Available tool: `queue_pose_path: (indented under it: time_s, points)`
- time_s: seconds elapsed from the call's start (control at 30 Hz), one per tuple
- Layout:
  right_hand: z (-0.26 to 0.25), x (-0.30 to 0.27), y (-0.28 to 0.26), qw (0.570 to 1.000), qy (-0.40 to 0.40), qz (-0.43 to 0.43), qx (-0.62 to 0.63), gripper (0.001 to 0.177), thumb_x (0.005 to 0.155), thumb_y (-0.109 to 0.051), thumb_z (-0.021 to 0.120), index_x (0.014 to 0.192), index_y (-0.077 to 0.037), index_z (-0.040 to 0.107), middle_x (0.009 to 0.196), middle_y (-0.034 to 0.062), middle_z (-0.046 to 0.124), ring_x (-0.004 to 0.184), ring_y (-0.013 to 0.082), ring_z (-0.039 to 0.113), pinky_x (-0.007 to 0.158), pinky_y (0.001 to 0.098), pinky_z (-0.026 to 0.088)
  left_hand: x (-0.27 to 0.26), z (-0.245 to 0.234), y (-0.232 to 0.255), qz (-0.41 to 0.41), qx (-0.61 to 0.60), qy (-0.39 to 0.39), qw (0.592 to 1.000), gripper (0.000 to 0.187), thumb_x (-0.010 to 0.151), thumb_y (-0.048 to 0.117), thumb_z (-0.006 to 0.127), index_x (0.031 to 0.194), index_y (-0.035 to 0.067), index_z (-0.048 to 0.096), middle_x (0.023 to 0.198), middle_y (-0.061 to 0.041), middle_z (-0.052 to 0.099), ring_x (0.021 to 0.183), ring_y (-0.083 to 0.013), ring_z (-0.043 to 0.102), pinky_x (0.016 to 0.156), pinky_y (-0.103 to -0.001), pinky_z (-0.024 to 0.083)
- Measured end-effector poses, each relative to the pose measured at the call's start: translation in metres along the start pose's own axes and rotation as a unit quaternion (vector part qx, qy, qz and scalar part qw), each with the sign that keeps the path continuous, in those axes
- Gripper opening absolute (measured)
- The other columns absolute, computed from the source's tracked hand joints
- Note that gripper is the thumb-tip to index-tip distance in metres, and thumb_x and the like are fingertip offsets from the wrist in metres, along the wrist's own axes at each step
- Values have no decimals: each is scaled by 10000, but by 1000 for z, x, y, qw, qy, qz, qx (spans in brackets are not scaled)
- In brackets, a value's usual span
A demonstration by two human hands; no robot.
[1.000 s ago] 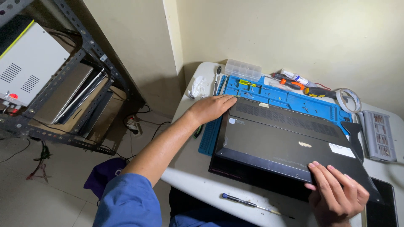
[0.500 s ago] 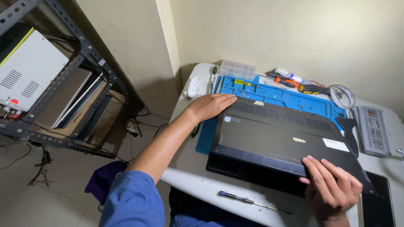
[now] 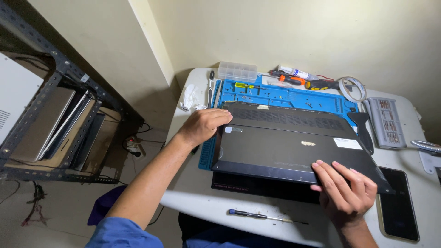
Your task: Assembling a laptop by attaching the bottom cover and securing it with screws.
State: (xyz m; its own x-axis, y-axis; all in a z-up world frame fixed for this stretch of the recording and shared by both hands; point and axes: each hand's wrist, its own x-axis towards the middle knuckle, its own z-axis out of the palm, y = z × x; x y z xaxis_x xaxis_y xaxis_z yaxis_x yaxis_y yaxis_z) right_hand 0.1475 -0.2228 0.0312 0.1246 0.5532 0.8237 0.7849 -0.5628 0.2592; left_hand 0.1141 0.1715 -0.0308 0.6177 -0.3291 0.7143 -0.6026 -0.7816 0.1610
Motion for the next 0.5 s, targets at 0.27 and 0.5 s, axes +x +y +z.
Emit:
queue_pose_path:
  time_s: [0.27,0.5]
  points:
    - [-7,7,7,1000,-15,16,4,487,1077,-404,382,1077,-163,806,1070,-56,795,966,189,710,879,319,435,27,-51,82,19,24,-89,996,355,866,-172,584,1149,-23,738,1178,-185,750,1120,-360,725,967,-470,599]
    - [-11,10,8,1000,-1,-1,-21,445,1103,-411,381,1071,-223,783,1060,-92,788,955,139,704,891,282,427,52,-41,165,30,207,-28,978,638,897,676,685,1087,70,741,1101,-106,755,1012,-275,730,925,-439,558]
